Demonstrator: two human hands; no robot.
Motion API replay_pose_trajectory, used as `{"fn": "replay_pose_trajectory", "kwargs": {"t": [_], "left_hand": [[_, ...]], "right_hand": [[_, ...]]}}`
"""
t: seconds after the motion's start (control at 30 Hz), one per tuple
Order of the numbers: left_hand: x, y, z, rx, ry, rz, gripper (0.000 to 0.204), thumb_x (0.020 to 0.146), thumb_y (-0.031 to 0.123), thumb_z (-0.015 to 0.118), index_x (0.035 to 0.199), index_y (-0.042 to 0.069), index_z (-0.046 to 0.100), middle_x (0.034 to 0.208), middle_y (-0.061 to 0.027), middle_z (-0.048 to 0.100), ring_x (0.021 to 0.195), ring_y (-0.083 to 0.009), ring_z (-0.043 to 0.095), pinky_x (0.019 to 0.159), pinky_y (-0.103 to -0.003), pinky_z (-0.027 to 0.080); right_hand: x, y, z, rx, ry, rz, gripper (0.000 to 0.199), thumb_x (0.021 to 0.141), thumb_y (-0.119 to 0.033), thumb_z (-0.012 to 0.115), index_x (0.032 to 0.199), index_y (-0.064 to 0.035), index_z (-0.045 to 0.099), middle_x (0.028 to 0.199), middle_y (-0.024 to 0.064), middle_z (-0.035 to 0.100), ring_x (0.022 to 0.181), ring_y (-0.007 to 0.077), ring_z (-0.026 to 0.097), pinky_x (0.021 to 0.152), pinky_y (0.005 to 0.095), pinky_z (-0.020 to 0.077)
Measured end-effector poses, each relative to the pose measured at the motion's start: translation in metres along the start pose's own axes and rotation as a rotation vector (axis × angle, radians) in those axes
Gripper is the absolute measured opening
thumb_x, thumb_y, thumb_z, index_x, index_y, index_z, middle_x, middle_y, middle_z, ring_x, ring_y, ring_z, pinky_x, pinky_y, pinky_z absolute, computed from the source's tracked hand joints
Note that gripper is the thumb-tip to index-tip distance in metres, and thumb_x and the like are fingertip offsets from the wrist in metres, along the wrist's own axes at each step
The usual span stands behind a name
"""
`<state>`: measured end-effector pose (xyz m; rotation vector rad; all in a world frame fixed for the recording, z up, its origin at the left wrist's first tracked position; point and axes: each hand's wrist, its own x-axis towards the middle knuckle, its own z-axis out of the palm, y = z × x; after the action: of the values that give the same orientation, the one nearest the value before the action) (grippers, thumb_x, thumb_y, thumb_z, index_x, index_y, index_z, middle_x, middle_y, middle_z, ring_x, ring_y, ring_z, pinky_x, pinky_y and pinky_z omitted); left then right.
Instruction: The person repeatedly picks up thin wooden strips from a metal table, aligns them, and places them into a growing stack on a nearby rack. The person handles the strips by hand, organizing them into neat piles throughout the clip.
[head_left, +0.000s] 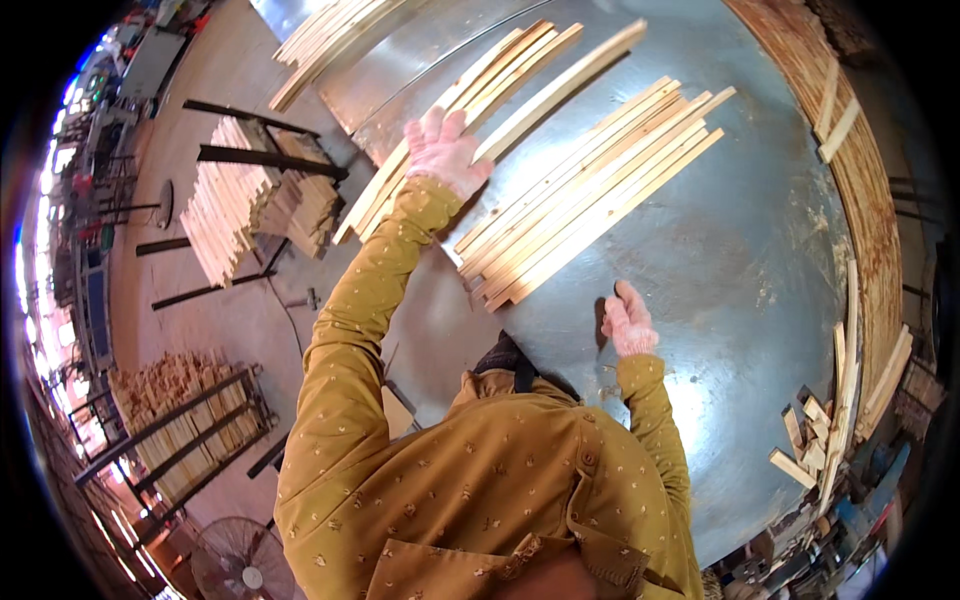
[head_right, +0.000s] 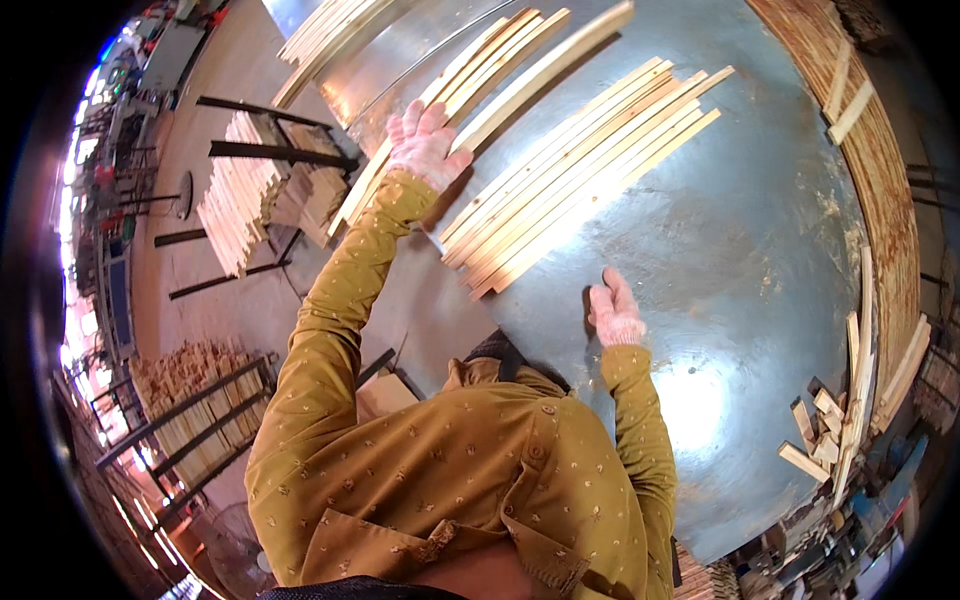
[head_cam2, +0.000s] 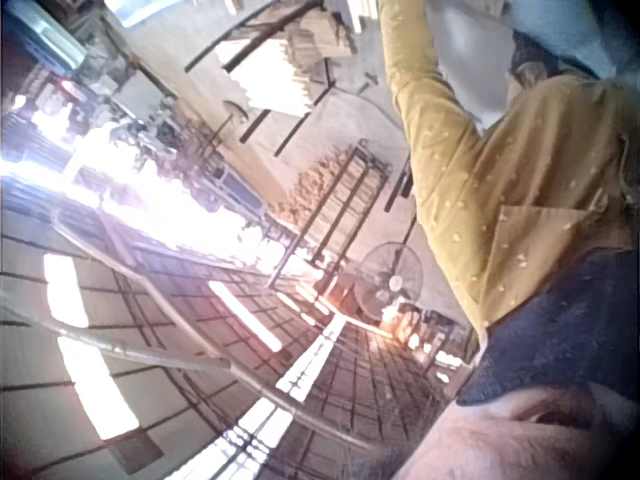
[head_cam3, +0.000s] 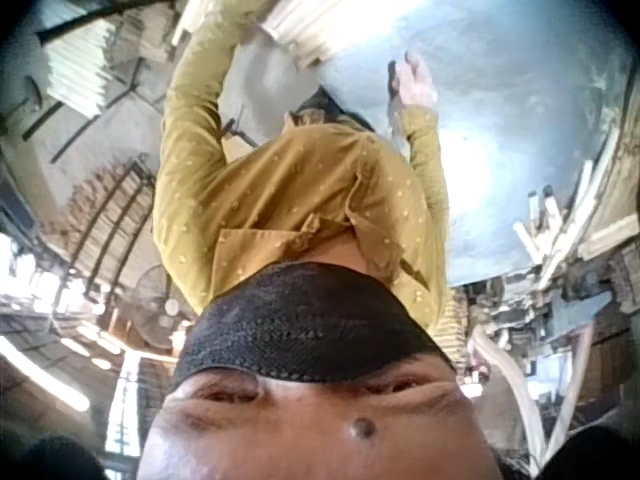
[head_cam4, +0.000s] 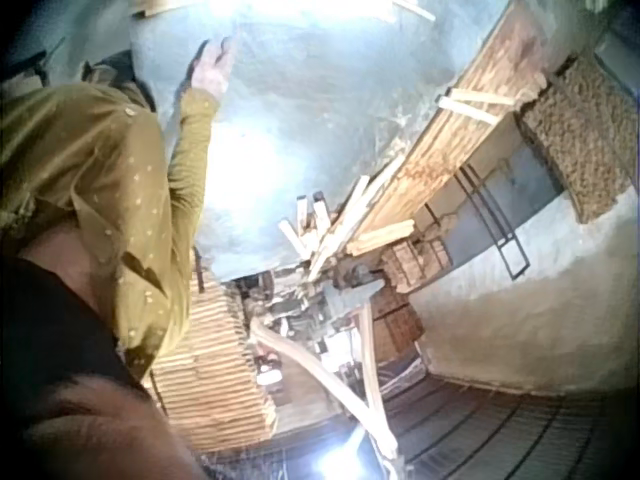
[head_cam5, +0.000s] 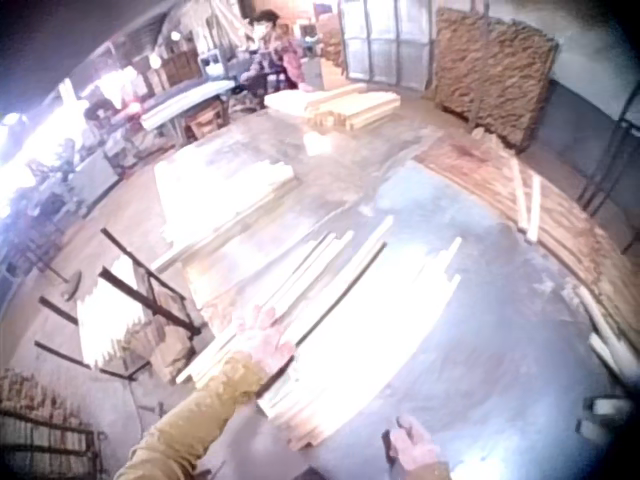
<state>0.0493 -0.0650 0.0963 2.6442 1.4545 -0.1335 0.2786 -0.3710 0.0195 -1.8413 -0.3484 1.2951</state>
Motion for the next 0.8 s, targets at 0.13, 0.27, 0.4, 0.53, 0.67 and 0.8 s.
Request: {"fn": "replay_pose_trajectory", "kwargs": {"t": [0.13,0.27,0.4,0.53,0.67,0.8], "left_hand": [[0.004,-0.022,0.023,0.101,-0.031,-0.096,0.047,0.082,0.048,0.068,0.113,0.012,0.068,0.157,-0.0195,0.028,0.147,-0.0432,0.016,0.118,-0.058,0.004],[-0.001,-0.035,0.033,0.075,-0.043,-0.235,0.066,0.078,0.052,0.071,0.132,0.016,0.057,0.160,-0.0221,0.020,0.148,-0.0444,0.014,0.117,-0.060,0.006],[-0.007,-0.041,0.027,-0.010,-0.074,-0.439,0.107,0.072,0.050,0.078,0.155,0.012,0.022,0.160,-0.0198,0.020,0.148,-0.0365,0.019,0.120,-0.051,0.013],[-0.004,-0.035,-0.002,-0.101,-0.303,-0.483,0.112,0.074,0.048,0.078,0.158,0.013,0.012,0.153,-0.0191,0.032,0.142,-0.0338,0.032,0.117,-0.041,0.027],[-0.012,-0.051,0.005,-0.538,-0.272,-0.466,0.108,0.074,0.044,0.079,0.156,0.010,0.018,0.148,-0.0183,0.042,0.139,-0.0312,0.039,0.115,-0.039,0.030],[-0.026,-0.085,0.049,-1.439,-0.185,-0.302,0.087,0.077,0.036,0.081,0.146,0.004,0.039,0.131,-0.0147,0.058,0.117,-0.0260,0.058,0.100,-0.040,0.048]], "right_hand": [[-0.015,0.021,-0.013,0.096,0.047,0.017,0.053,0.096,-0.023,0.063,0.144,-0.0045,0.046,0.093,-0.0008,0.060,0.070,0.0066,0.052,0.061,0.0235,0.0506],[-0.019,0.023,-0.004,0.171,0.100,0.034,0.053,0.096,-0.021,0.063,0.144,-0.0048,0.046,0.093,-0.0010,0.060,0.071,0.0066,0.053,0.061,0.0231,0.0507],[-0.019,0.028,0.004,0.135,0.106,0.008,0.054,0.095,-0.021,0.064,0.144,-0.0047,0.046,0.093,-0.0014,0.060,0.072,0.0067,0.054,0.063,0.0236,0.0507],[-0.024,0.028,0.005,0.039,0.098,-0.034,0.054,0.095,-0.021,0.064,0.143,-0.0039,0.047,0.093,-0.0021,0.059,0.074,0.0068,0.053,0.065,0.0243,0.0507],[-0.025,0.036,0.005,0.022,0.107,-0.099,0.053,0.095,-0.020,0.064,0.143,-0.0033,0.047,0.095,-0.0022,0.059,0.076,0.0069,0.054,0.066,0.0241,0.0503],[-0.029,0.043,0.006,0.025,0.113,-0.107,0.051,0.096,-0.018,0.063,0.142,-0.0028,0.047,0.100,-0.0015,0.060,0.078,0.0073,0.055,0.068,0.0244,0.0505]]}}
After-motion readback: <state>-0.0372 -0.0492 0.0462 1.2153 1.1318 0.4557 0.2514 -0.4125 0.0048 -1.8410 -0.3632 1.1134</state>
